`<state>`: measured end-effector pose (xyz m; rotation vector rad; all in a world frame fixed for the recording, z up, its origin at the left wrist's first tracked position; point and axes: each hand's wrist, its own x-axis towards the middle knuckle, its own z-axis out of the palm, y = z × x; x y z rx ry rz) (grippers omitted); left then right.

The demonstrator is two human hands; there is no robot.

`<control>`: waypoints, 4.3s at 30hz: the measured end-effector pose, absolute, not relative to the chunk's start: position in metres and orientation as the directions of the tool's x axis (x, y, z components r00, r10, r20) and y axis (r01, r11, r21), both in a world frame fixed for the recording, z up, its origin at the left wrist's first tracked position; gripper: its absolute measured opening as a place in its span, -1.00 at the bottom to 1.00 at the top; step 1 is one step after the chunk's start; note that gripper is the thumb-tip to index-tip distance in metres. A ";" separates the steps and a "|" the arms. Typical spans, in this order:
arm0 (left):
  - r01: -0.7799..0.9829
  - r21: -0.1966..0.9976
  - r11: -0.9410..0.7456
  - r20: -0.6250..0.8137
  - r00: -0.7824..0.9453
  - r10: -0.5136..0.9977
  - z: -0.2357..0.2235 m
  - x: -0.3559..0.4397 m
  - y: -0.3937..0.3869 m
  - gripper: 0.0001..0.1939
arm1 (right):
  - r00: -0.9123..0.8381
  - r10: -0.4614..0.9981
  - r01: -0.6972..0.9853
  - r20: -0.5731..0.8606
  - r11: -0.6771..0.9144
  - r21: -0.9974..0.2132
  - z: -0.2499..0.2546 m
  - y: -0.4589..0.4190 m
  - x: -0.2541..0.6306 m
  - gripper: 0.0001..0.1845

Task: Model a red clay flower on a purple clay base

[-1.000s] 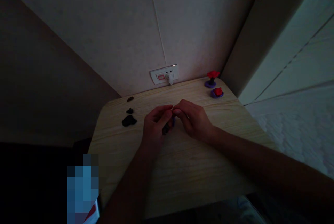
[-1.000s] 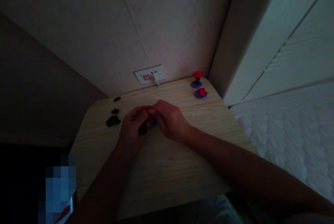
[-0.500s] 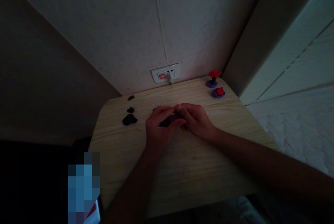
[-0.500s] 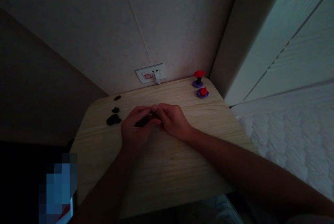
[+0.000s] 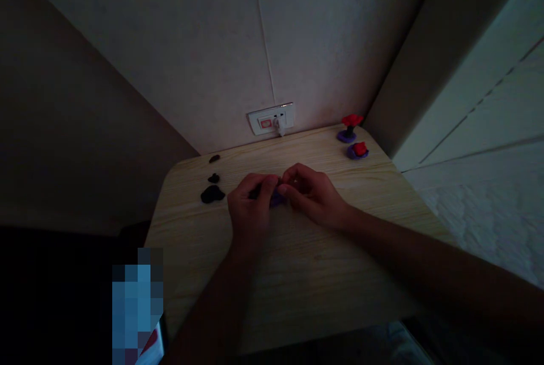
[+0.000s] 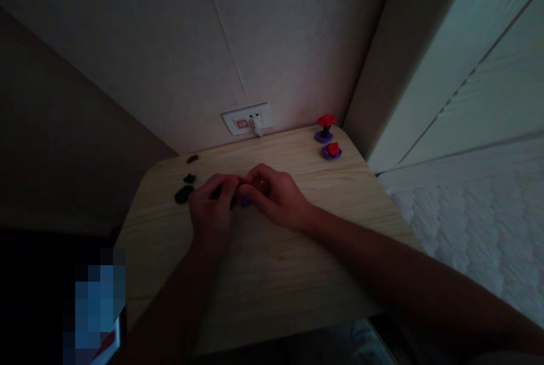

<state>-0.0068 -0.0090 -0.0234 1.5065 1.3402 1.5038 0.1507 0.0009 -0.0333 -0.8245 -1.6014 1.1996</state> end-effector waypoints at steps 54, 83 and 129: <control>-0.446 0.895 0.027 -0.121 -0.184 0.975 -0.021 0.002 -0.006 -0.62 | -0.378 0.717 0.225 0.585 0.684 -0.693 -0.037 0.004 0.151 -0.81; -0.209 0.978 -0.012 -0.022 -0.164 0.986 -0.034 -0.001 -0.005 -0.57 | -0.490 0.671 0.464 0.557 0.741 -0.486 -0.039 0.000 0.152 -0.75; -0.461 0.879 0.119 -0.123 0.021 0.992 -0.014 -0.006 -0.005 -0.55 | -0.407 0.746 0.285 0.527 0.652 -0.703 -0.028 -0.005 0.152 -0.72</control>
